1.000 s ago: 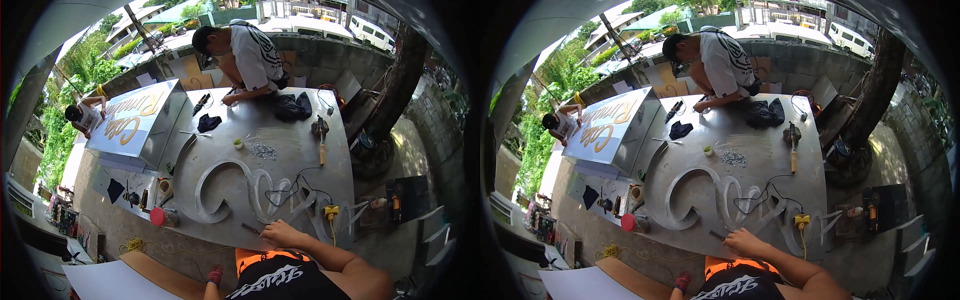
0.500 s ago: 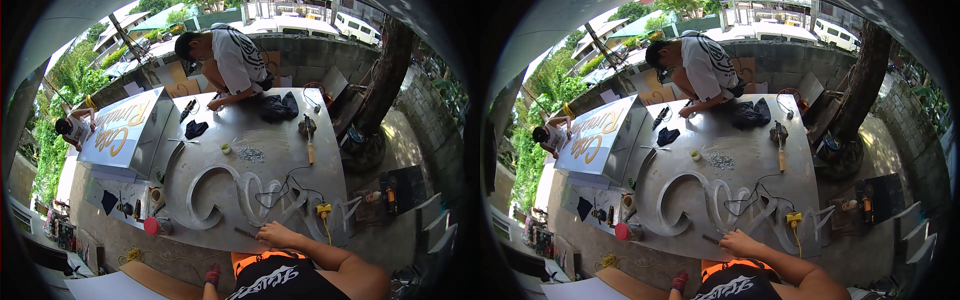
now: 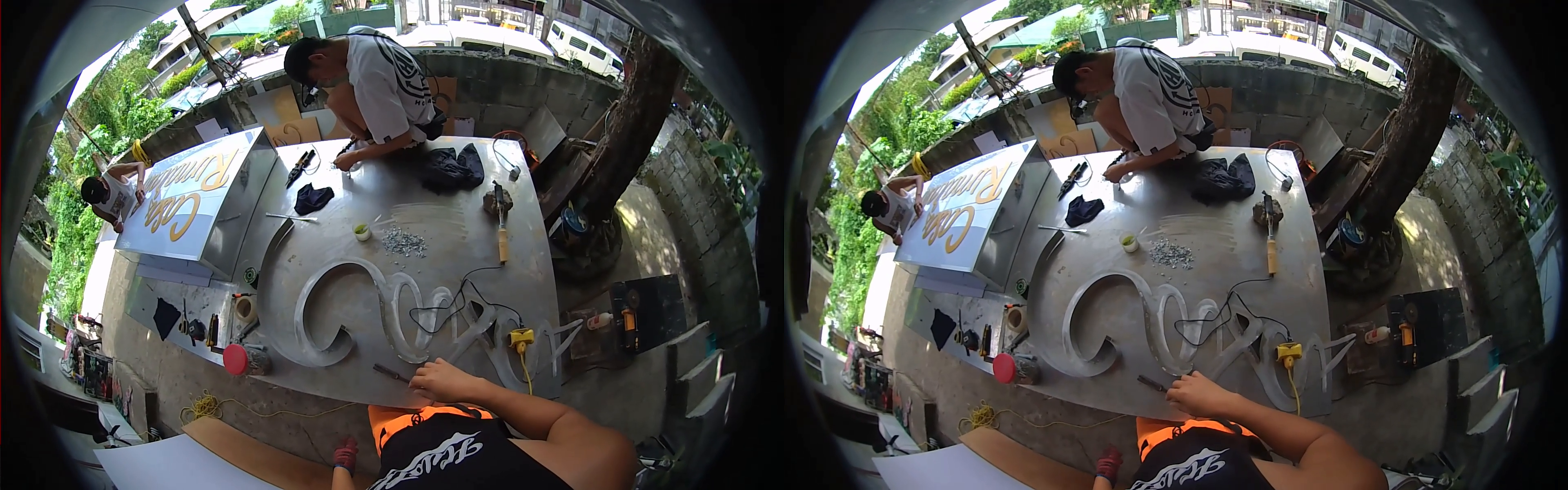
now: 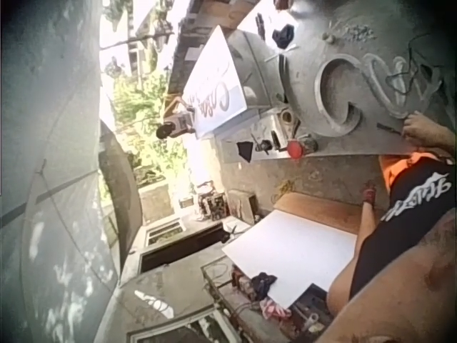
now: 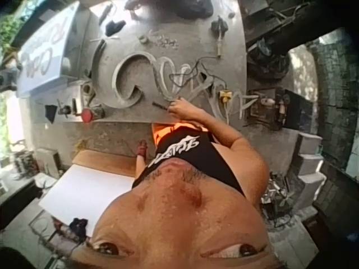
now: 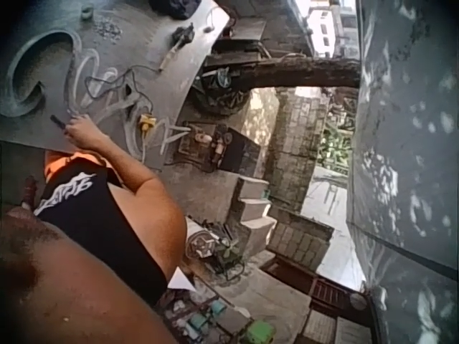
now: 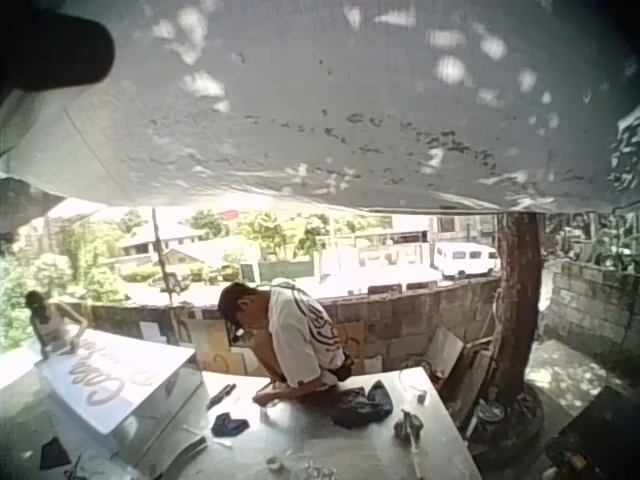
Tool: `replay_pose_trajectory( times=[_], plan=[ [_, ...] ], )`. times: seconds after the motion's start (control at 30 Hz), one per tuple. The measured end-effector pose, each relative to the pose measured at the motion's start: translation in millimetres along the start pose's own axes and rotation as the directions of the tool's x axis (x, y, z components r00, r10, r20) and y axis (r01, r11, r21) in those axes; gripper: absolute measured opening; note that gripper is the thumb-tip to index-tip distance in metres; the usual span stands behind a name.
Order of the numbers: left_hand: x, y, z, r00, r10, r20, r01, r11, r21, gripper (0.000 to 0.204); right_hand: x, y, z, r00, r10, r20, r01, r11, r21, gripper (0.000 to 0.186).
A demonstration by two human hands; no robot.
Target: Soldering metal components to fabricate a large sign letter.
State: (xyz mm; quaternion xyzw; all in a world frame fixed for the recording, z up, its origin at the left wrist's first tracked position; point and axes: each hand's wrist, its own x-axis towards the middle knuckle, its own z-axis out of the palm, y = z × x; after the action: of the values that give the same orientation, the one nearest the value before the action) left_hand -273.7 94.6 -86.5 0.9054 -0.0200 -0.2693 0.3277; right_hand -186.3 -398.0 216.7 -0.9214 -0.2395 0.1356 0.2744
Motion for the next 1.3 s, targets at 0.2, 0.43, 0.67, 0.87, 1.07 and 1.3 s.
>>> replay_pose_trajectory(
  times=[0.2,0.43,0.67,0.87,1.07,1.3],
  plan=[
    [-12,-19,1,0.978,0.209,0.022,-0.205,0.929,0.309,0.040,-12,-4,21,0.999,-0.009,-0.050,0.010,1.000,0.022,0.022],
    [-12,-45,26,0.966,-0.258,0.034,0.259,0.939,-0.225,0.043,-16,-6,20,0.998,0.029,-0.048,-0.026,0.998,0.061,0.021],
    [-5,41,10,0.916,-0.400,-0.011,0.244,0.580,-0.777,0.044,4,-11,8,0.999,0.050,0.007,-0.050,0.993,0.106,0.018],
    [2,75,4,0.830,-0.556,0.046,0.282,0.347,-0.895,0.054,24,-12,17,0.990,0.043,0.138,-0.054,0.995,0.081,0.019],
    [73,112,-41,0.769,-0.635,-0.070,0.128,0.261,-0.957,0.055,59,-9,10,0.981,0.072,0.181,-0.082,0.995,0.052,0.017],
    [167,103,-90,0.759,-0.543,-0.360,-0.063,0.488,-0.870,0.058,106,-7,5,0.966,0.099,0.241,-0.108,0.994,0.024,0.018]
  ],
)
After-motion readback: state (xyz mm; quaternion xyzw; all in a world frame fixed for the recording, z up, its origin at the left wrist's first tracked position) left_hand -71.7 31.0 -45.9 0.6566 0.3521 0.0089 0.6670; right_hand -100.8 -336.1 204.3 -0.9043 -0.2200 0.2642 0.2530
